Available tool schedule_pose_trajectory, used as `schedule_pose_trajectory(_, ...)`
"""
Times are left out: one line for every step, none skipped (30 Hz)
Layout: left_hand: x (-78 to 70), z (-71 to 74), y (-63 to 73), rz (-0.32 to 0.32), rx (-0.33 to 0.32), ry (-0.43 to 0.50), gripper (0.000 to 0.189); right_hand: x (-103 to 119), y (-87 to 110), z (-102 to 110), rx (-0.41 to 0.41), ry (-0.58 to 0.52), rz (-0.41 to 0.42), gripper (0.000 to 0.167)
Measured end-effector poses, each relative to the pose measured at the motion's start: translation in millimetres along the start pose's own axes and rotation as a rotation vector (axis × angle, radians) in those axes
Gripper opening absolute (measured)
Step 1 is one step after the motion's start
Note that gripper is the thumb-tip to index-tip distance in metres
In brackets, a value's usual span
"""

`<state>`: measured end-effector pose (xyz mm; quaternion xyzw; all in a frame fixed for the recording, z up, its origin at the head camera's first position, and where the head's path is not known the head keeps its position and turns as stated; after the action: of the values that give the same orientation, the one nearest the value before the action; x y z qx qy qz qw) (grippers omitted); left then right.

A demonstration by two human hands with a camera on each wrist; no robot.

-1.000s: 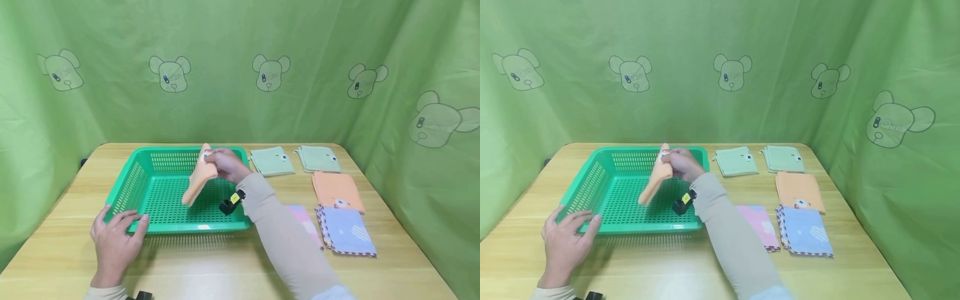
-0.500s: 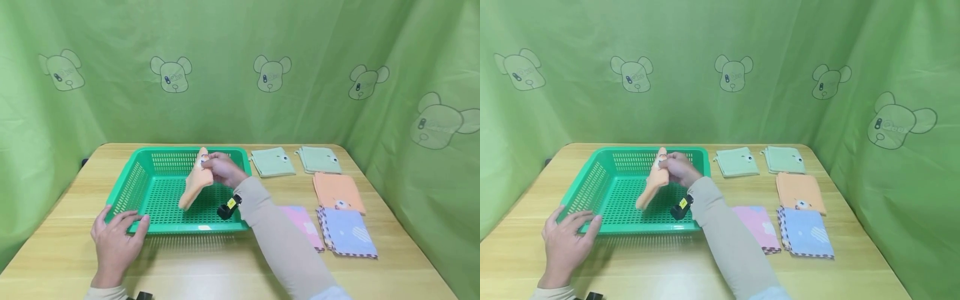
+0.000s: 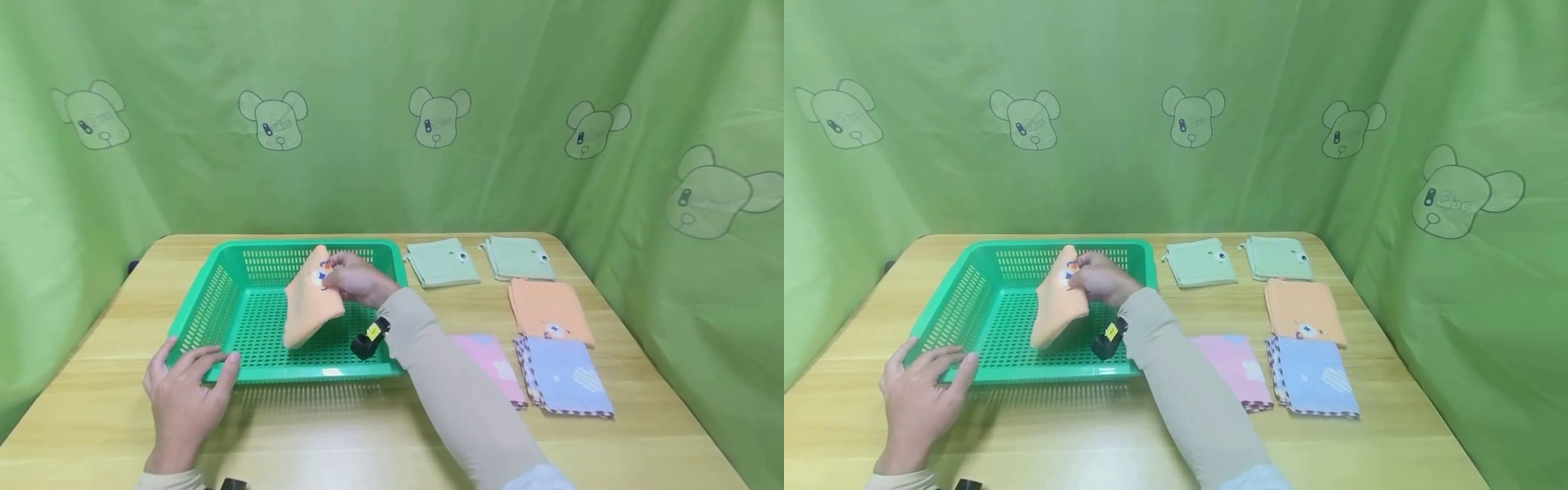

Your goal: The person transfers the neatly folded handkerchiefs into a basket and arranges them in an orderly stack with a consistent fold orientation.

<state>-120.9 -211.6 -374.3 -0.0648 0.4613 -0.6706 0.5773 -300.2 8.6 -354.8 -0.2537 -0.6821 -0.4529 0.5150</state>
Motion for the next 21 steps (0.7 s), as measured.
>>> schedule_pose_trajectory(-0.1, 0.1, -0.1, 0.002, 0.002, 0.0, 0.035, -0.1, 0.4, -0.8, 0.013, 0.021, -0.004, 0.029)
schedule_pose_trajectory(0.0, 0.2, -0.2, 0.004, 0.003, 0.0, 0.035, -0.4, 0.5, -1.6, 0.028, 0.034, -0.008, 0.031)
schedule_pose_trajectory(0.1, 0.2, -0.2, 0.006, 0.004, 0.0, 0.035, -0.8, 0.6, -2.3, 0.039, 0.043, -0.009, 0.032)
schedule_pose_trajectory(0.1, 0.2, -0.2, 0.006, 0.004, 0.0, 0.035, -1.5, 0.5, -2.8, 0.046, 0.05, -0.012, 0.033)
schedule_pose_trajectory(0.1, 0.1, -0.2, 0.007, 0.004, 0.001, 0.034, -2.7, 0.0, -2.9, 0.046, 0.054, -0.017, 0.034)
schedule_pose_trajectory(0.0, 0.0, -0.1, 0.006, 0.003, 0.002, 0.034, -3.9, -0.1, -2.7, 0.039, 0.062, -0.025, 0.035)
schedule_pose_trajectory(-0.1, 0.1, -0.1, 0.005, 0.002, 0.001, 0.034, -5.1, -0.6, -2.3, 0.027, 0.075, -0.033, 0.035)
schedule_pose_trajectory(-0.2, 0.1, -0.1, 0.002, 0.0, 0.001, 0.034, -6.6, -1.0, -1.8, 0.01, 0.088, -0.044, 0.036)
schedule_pose_trajectory(-0.4, 0.1, 0.0, -0.002, -0.002, 0.001, 0.034, -8.1, -1.5, -1.1, -0.008, 0.108, -0.056, 0.037)
schedule_pose_trajectory(-0.6, 0.1, 0.0, -0.006, -0.005, 0.0, 0.034, -9.5, -1.8, -0.5, -0.024, 0.129, -0.069, 0.038)
schedule_pose_trajectory(-0.7, 0.0, 0.0, -0.01, -0.008, -0.001, 0.035, -10.6, -2.0, 0.0, -0.039, 0.146, -0.081, 0.038)
schedule_pose_trajectory(-0.9, -0.1, -0.1, -0.014, -0.011, -0.002, 0.035, -11.4, -2.1, 0.4, -0.048, 0.165, -0.089, 0.037)
schedule_pose_trajectory(-0.9, -0.1, -0.1, -0.018, -0.013, -0.004, 0.035, -11.8, -2.3, 0.5, -0.056, 0.174, -0.094, 0.036)
schedule_pose_trajectory(-1.0, -0.3, -0.2, -0.021, -0.015, -0.003, 0.035, -11.9, -2.3, 0.6, -0.062, 0.176, -0.099, 0.033)
schedule_pose_trajectory(-1.1, -0.4, -0.3, -0.022, -0.017, -0.002, 0.035, -11.8, -2.2, 0.9, -0.067, 0.182, -0.101, 0.03)
schedule_pose_trajectory(-1.1, -0.5, -0.5, -0.022, -0.018, -0.002, 0.035, -11.7, -2.0, 0.9, -0.069, 0.184, -0.104, 0.025)
schedule_pose_trajectory(-1.0, -0.6, -0.6, -0.022, -0.018, -0.002, 0.035, -11.6, -1.9, 0.9, -0.071, 0.183, -0.107, 0.02)
schedule_pose_trajectory(-1.0, -0.6, -0.6, -0.021, -0.018, -0.002, 0.035, -11.5, -1.8, 0.9, -0.072, 0.181, -0.11, 0.017)
schedule_pose_trajectory(-1.0, -0.6, -0.7, -0.021, -0.017, -0.001, 0.035, -11.1, -1.3, 0.8, -0.074, 0.18, -0.112, 0.016)
schedule_pose_trajectory(-1.1, -0.4, -0.8, -0.021, -0.017, -0.001, 0.035, -10.9, -0.9, 0.8, -0.074, 0.18, -0.114, 0.016)
schedule_pose_trajectory(-1.1, -0.2, -1.0, -0.02, -0.018, -0.001, 0.035, -10.8, -0.6, 0.9, -0.077, 0.185, -0.115, 0.016)
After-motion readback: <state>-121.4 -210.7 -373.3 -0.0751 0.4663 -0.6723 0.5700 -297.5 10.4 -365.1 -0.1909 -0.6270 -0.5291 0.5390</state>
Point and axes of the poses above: each hand's wrist, its own y-axis away from the middle knuckle, its own z-axis out of the back of the hand, x = y × z, the point moved 5 cm from there along -y, towards the middle knuckle, and after that the axes turned 3 degrees about -z, right-handed, at the moved point
